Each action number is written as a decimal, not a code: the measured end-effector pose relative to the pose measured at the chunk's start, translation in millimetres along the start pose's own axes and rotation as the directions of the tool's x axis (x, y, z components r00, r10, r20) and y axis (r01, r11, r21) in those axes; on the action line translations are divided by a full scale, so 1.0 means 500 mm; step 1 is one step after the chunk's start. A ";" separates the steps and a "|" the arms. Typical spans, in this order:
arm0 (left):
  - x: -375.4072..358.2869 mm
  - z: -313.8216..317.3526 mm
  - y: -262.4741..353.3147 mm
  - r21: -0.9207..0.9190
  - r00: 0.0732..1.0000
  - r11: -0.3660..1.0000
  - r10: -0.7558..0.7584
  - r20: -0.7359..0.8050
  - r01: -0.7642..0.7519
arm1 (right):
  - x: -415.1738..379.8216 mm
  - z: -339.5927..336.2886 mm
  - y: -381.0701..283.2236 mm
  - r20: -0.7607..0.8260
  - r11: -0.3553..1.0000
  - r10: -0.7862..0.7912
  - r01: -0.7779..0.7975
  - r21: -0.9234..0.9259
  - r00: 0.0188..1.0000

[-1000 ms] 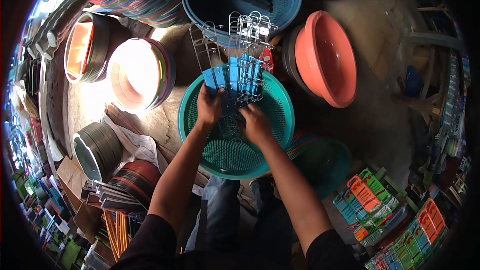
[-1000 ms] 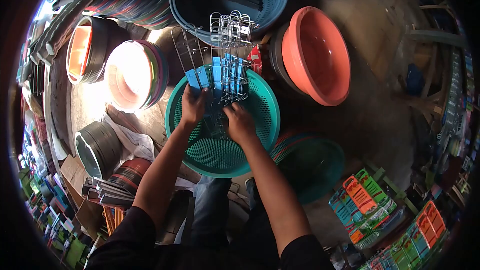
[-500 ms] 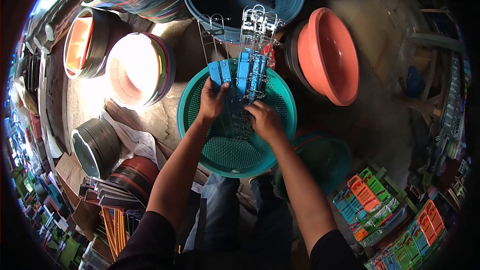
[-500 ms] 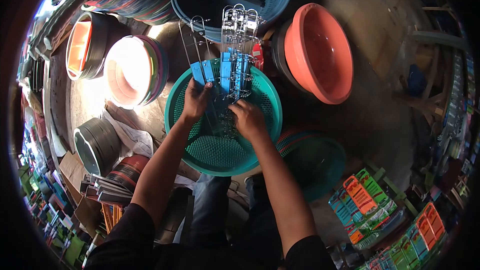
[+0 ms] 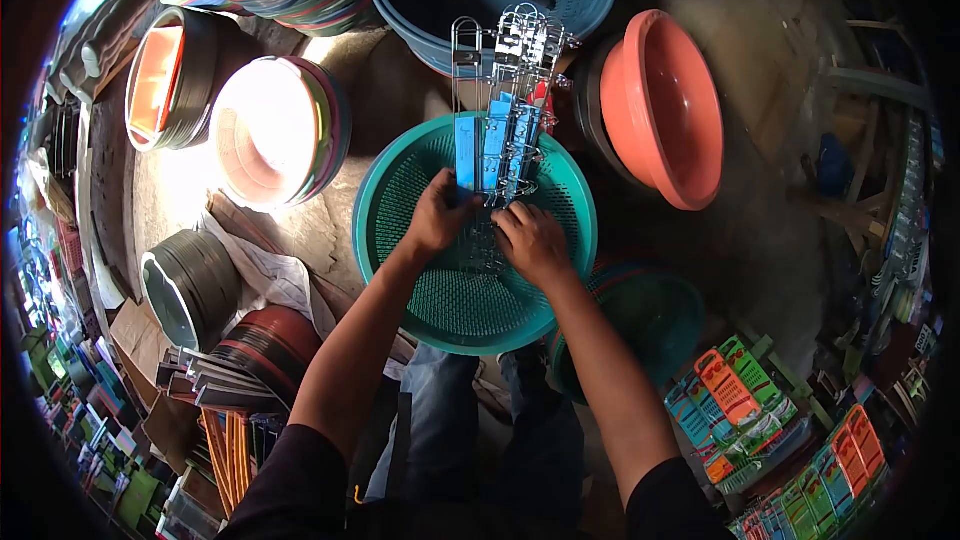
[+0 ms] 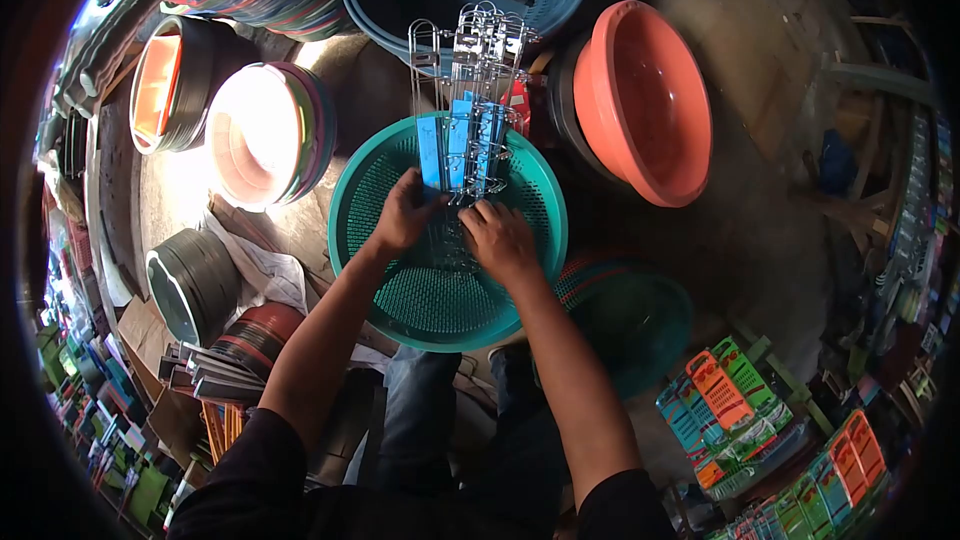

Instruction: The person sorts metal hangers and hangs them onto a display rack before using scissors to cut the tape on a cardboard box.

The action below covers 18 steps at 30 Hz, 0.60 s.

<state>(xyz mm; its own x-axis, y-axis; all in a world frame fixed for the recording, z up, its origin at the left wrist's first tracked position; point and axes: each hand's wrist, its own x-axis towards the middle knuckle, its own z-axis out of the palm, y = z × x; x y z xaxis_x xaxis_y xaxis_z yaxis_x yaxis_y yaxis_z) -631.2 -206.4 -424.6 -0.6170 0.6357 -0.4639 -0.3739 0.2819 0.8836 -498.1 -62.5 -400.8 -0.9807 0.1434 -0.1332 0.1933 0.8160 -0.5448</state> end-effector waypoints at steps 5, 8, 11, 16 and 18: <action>-0.002 0.004 0.022 -0.084 0.995 0.994 0.077 0.059 -0.072 | -0.007 -0.016 0.011 -0.054 0.997 0.063 -0.060 0.056 0.997; -0.011 -0.008 0.013 -0.003 0.999 0.999 0.040 0.014 -0.040 | -0.001 -0.028 0.020 -0.076 0.989 0.070 -0.059 0.139 0.995; -0.015 -0.003 0.013 -0.016 0.996 0.996 0.092 0.010 -0.091 | -0.001 -0.031 0.019 -0.070 0.987 0.064 -0.052 0.153 0.995; -0.032 0.014 0.078 -0.036 0.997 0.999 -0.019 0.076 0.022 | -0.007 -0.023 0.017 -0.083 0.990 0.087 -0.076 0.122 0.993; -0.033 0.014 0.086 0.007 0.995 0.999 0.032 0.091 -0.033 | -0.011 -0.014 0.019 -0.083 0.989 0.124 -0.116 0.097 0.989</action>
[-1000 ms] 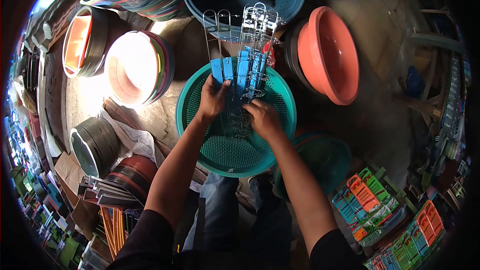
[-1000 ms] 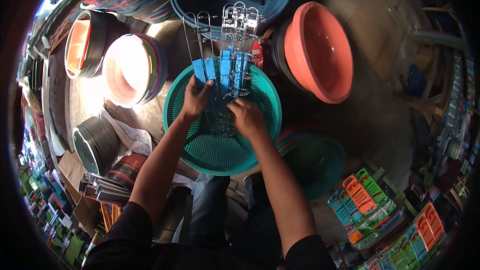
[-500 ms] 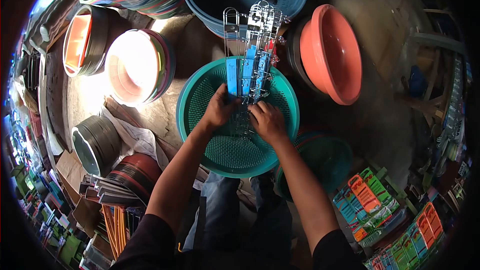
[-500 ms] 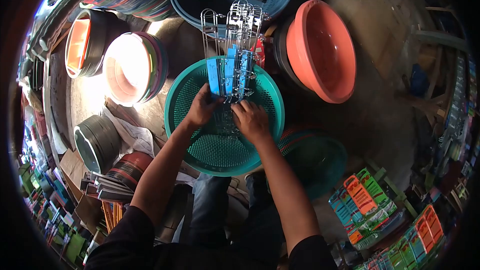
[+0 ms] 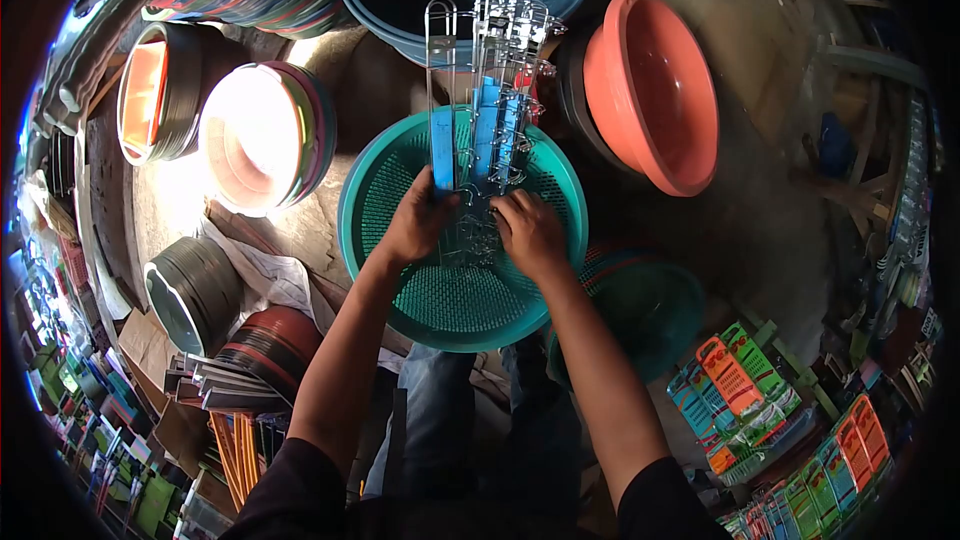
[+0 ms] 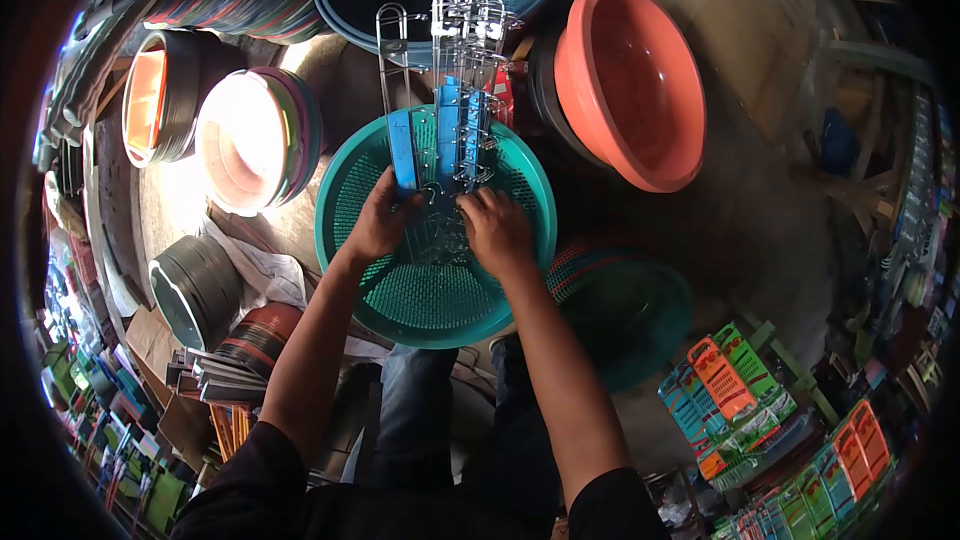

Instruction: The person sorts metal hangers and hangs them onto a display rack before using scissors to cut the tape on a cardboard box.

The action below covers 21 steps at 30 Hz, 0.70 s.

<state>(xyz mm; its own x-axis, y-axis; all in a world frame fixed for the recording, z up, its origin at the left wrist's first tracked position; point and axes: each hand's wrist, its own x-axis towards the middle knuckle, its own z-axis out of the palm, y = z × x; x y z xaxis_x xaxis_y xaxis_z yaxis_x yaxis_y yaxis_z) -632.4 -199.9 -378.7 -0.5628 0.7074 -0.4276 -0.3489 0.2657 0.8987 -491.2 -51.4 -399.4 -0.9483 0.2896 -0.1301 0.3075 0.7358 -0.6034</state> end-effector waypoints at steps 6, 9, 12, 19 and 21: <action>0.016 -0.033 -0.040 0.186 0.998 0.982 0.039 -0.054 -0.028 | -0.001 0.004 0.003 0.021 0.997 0.025 -0.027 0.068 0.999; 0.015 -0.048 -0.039 0.209 0.993 0.977 0.061 -0.103 -0.038 | -0.001 0.006 0.003 0.022 0.998 0.020 -0.021 0.054 1.000; 0.013 -0.055 -0.017 0.133 0.996 0.990 0.064 -0.069 -0.054 | -0.007 0.001 -0.003 0.042 0.997 0.056 -0.058 0.056 0.998; -0.041 0.025 0.147 -0.142 0.986 0.981 -0.113 0.122 0.130 | -0.035 -0.074 -0.094 -0.201 0.861 0.250 -0.122 0.494 0.947; -0.064 0.073 0.180 -0.198 0.979 0.977 -0.043 0.201 0.084 | -0.055 -0.130 -0.113 0.331 -0.282 0.387 -0.232 0.931 0.860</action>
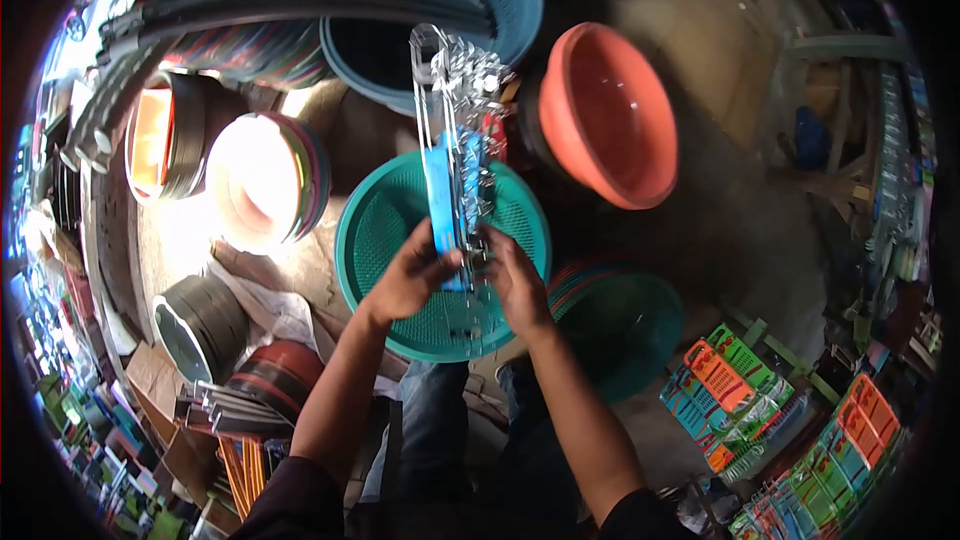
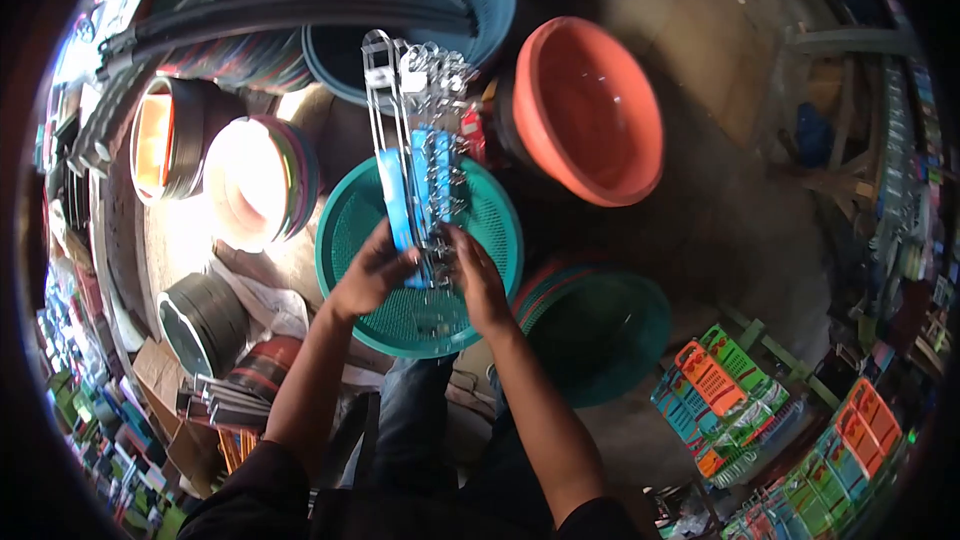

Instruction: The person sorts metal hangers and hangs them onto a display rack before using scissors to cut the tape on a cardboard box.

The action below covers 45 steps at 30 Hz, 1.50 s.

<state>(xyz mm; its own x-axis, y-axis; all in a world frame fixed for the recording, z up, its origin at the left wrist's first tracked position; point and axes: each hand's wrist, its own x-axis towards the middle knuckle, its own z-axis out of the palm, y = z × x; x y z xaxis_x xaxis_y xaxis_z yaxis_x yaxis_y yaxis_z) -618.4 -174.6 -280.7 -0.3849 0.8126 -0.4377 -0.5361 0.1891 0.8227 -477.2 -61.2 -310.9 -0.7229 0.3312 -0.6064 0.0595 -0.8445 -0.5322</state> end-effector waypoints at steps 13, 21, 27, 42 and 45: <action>-0.169 0.422 0.046 0.407 0.895 0.798 0.410 0.175 -0.445 | -0.447 0.029 -0.157 -0.490 0.934 -0.339 0.349 -0.073 0.803; -0.297 0.655 0.136 0.310 0.784 0.783 0.331 0.526 -0.539 | -0.700 0.022 -0.190 -0.606 0.666 -0.699 0.656 -0.356 0.381; -0.386 0.786 0.205 0.390 0.763 0.759 0.210 0.612 -0.522 | -0.830 0.035 -0.213 -0.691 0.494 -0.711 0.794 -0.356 0.133; -0.452 1.069 0.230 0.295 0.602 0.705 0.230 0.765 -0.645 | -1.141 -0.087 -0.343 -0.648 0.313 -0.737 0.755 -0.577 -0.190; -0.471 1.122 0.248 0.243 0.556 0.706 0.252 0.792 -0.666 | -1.174 -0.135 -0.379 -0.595 0.211 -0.781 0.816 -0.538 -0.190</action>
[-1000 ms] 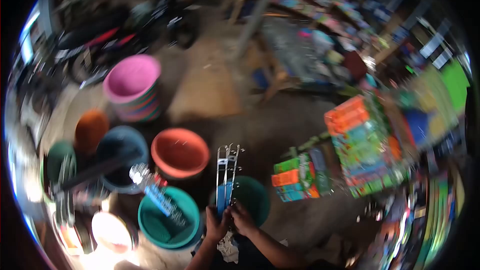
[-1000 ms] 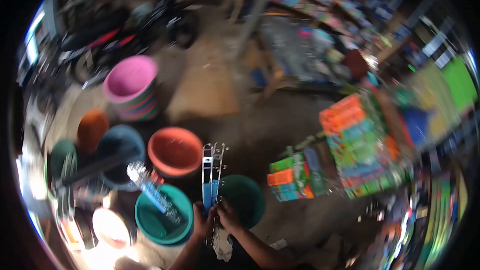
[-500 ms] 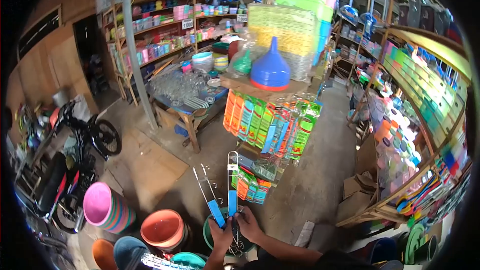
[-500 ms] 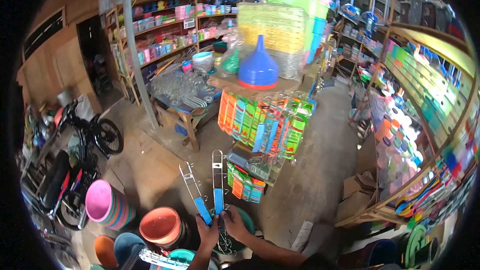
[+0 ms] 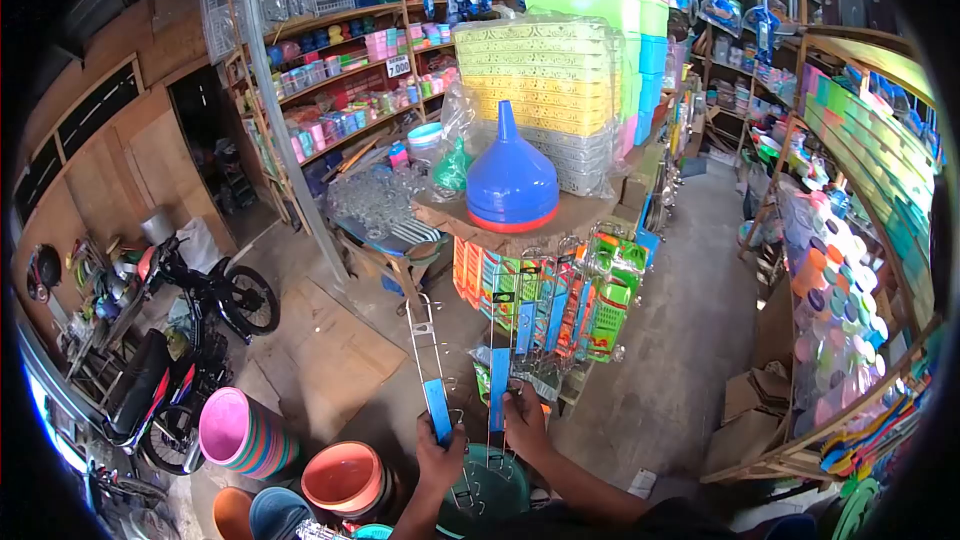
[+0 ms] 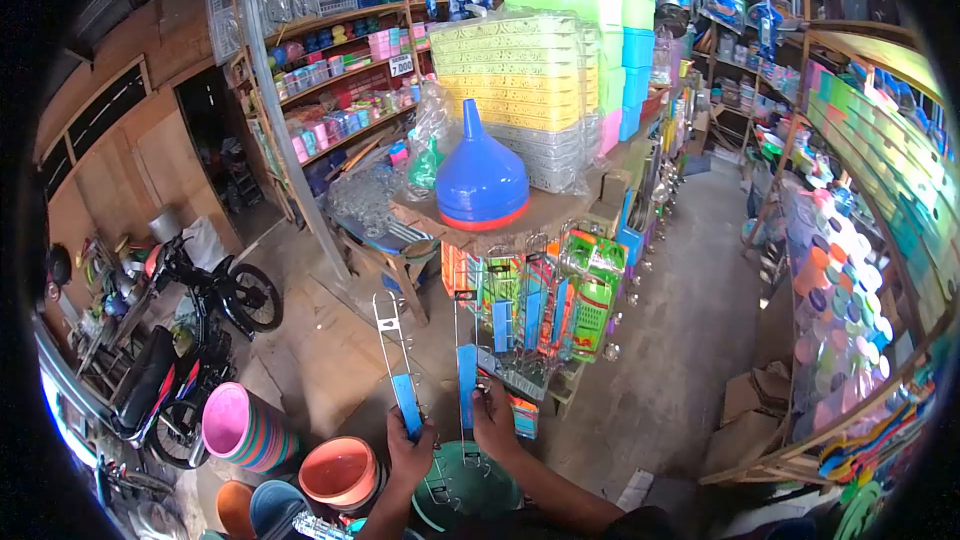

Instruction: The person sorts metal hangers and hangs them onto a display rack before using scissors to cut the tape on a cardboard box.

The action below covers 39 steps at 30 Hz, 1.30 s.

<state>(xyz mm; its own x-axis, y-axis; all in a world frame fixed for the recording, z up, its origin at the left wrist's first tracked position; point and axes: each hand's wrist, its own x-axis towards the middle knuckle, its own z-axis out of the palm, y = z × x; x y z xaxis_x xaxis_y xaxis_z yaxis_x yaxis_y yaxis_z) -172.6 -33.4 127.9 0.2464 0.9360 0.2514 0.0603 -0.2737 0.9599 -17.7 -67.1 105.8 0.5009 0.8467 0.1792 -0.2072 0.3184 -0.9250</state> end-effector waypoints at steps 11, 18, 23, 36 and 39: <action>0.094 0.083 0.012 -0.054 0.992 0.998 -0.013 0.123 0.020 | 0.135 -0.050 0.074 0.014 0.931 -0.207 0.201 -0.304 0.978; 0.147 0.114 -0.009 -0.065 0.980 0.991 -0.103 0.172 0.115 | 0.173 -0.060 0.099 -0.031 0.914 -0.093 0.073 -0.400 0.995; 0.183 0.130 -0.044 -0.066 0.970 0.996 -0.050 0.238 0.068 | 0.193 -0.048 0.064 -0.034 0.939 -0.129 0.111 -0.326 0.991; 0.231 0.146 -0.101 -0.215 0.931 0.965 -0.063 0.360 0.148 | 0.210 -0.060 0.076 -0.020 0.932 -0.134 0.119 -0.341 0.991; 0.249 0.153 -0.122 -0.231 0.928 0.966 -0.021 0.373 0.114 | 0.205 -0.057 0.073 -0.034 0.889 -0.153 0.122 -0.442 0.988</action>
<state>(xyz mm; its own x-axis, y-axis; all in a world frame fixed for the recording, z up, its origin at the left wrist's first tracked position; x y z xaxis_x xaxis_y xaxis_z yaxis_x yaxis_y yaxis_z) -71.7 83.0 91.2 0.5882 0.7913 0.1670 -0.1366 -0.1063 0.9849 50.2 19.1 80.9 0.5554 0.7728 0.3071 0.2484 0.1983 -0.9482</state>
